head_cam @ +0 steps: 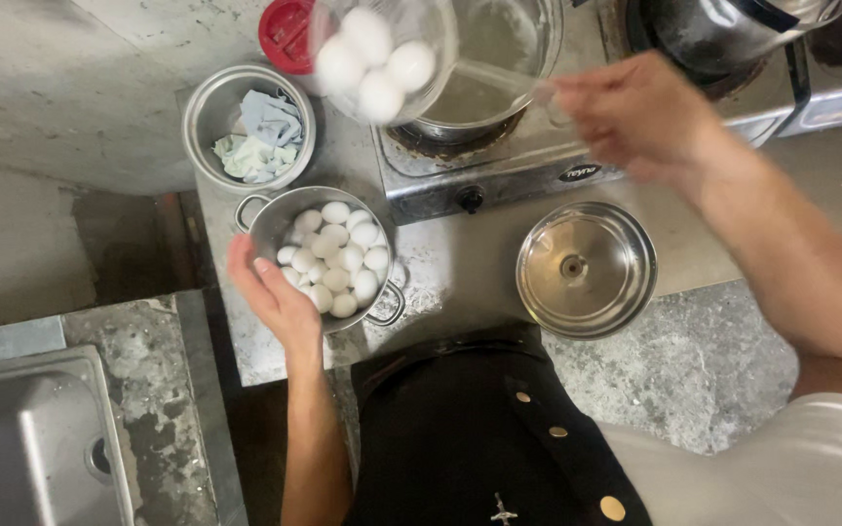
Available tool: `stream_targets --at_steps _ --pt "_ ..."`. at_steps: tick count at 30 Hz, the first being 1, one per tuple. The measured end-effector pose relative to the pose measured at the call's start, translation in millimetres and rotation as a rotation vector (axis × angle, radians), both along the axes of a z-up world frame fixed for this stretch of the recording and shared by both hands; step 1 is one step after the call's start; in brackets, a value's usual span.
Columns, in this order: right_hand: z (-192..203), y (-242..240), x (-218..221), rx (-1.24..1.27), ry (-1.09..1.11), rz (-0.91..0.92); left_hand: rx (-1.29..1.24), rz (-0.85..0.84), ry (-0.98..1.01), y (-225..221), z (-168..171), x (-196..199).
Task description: The person peels boiled eggs by hand, places the eggs into a container, and then transfers the peeled eggs into a pot of water using a strainer.
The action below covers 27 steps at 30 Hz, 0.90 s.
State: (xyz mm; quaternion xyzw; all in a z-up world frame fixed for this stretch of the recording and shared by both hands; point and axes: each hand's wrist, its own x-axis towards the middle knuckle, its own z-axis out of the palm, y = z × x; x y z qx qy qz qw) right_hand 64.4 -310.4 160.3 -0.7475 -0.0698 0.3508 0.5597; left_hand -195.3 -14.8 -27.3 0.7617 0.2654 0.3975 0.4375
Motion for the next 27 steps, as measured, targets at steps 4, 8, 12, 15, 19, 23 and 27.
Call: stream_targets --at_steps 4,8,12,15,19,23,27 --pt "-24 23 -46 -0.227 -0.016 0.126 0.070 0.082 -0.015 2 6 -10" --pt "-115 53 -83 -0.073 -0.007 0.306 0.065 0.131 0.002 3 11 -21" --pt "-192 65 -127 -0.045 -0.569 0.420 0.075 0.191 0.058 10 7 -33" --pt "-215 59 -147 -0.138 -1.052 0.606 0.088 0.223 0.069 15 -1 -48" --pt "-230 36 -145 -0.055 -1.256 0.731 0.086 0.258 0.083 19 -8 -63" --pt "-258 48 -124 -0.496 -0.346 0.710 0.047 0.286 -0.005 22 -19 -50" --pt "-246 32 -112 -0.080 -1.445 0.627 -0.018 0.314 -0.015 28 -16 -56"
